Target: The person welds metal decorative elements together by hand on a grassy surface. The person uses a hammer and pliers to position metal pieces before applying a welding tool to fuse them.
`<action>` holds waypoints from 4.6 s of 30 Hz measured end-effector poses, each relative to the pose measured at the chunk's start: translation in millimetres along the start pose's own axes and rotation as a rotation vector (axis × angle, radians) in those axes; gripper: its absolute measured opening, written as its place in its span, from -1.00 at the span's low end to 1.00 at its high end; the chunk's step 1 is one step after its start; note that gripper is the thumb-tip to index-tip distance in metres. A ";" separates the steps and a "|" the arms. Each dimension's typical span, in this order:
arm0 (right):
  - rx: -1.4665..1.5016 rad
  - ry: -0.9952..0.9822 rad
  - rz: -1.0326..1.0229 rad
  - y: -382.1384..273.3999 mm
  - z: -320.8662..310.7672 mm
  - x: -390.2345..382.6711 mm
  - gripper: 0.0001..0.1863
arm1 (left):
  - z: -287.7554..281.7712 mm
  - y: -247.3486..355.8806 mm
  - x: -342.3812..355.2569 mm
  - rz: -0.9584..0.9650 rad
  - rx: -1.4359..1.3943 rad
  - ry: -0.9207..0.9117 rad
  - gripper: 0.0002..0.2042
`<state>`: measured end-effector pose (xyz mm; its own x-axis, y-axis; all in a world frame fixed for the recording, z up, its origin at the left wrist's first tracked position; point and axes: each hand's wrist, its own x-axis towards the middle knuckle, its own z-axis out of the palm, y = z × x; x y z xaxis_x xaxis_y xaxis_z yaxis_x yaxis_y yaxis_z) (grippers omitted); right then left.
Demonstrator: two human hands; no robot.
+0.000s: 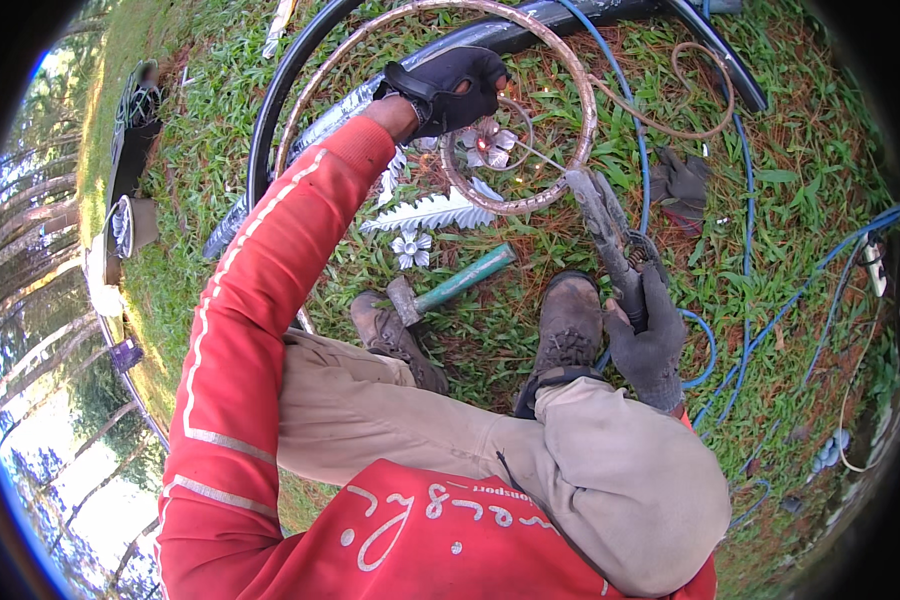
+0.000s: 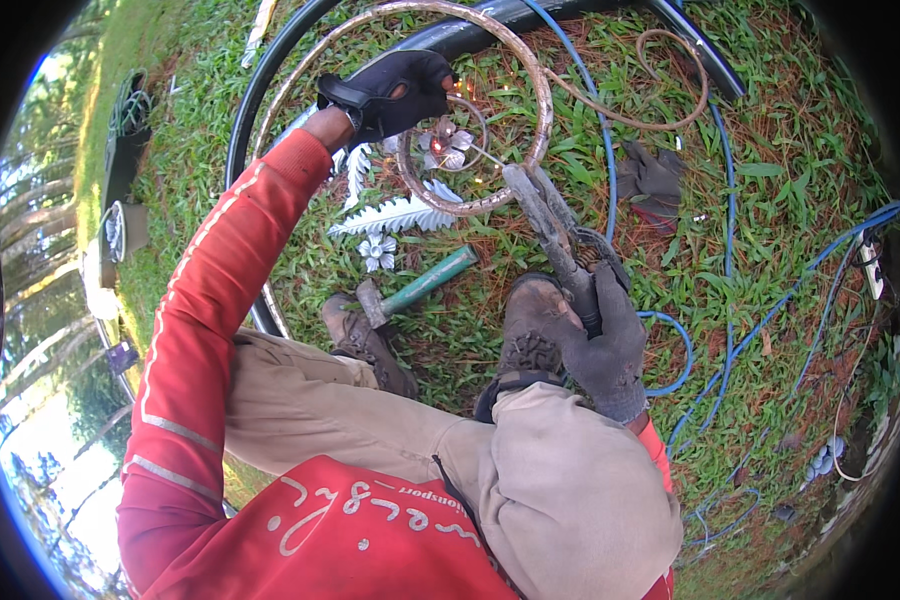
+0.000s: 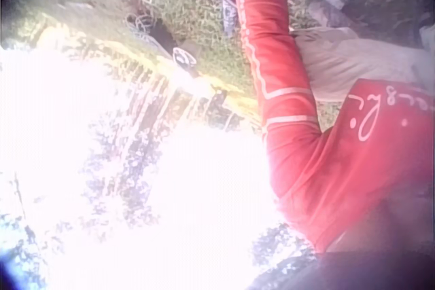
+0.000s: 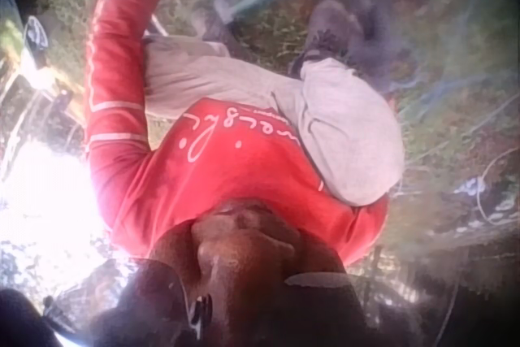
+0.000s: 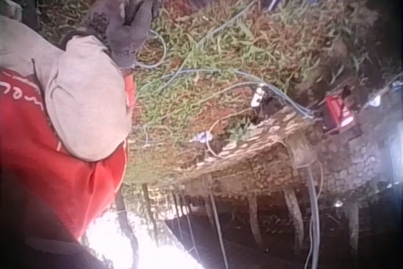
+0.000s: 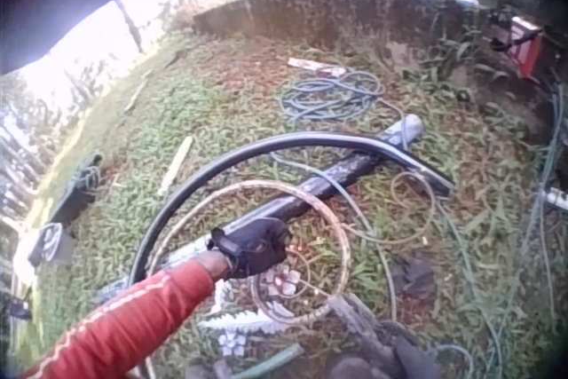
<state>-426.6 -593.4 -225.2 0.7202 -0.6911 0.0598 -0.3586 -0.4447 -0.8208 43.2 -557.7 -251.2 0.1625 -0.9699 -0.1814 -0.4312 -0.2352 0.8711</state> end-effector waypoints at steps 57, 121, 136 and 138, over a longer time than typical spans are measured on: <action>0.110 -0.056 0.154 -1.3 11.7 2.9 -0.24 | -9.9 -24.8 4.5 -0.089 -0.325 -0.070 -0.80; 0.043 -0.050 0.170 -3.1 9.9 5.6 -0.25 | -11.1 -46.9 12.2 -0.183 -0.580 -0.106 -0.77; 0.023 -0.071 0.156 -1.9 17.1 7.3 -0.30 | -11.8 -25.5 3.5 -0.098 -0.220 -0.096 -0.82; 0.016 -0.080 0.173 -2.5 16.2 7.2 -0.31 | -9.2 -24.2 6.1 -0.162 -0.381 -0.118 -0.81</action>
<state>-410.9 -588.0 -231.9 0.6938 -0.7087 -0.1280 -0.4722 -0.3135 -0.8238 62.8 -557.3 -269.2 0.0889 -0.9283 -0.3611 -0.0468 -0.3660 0.9294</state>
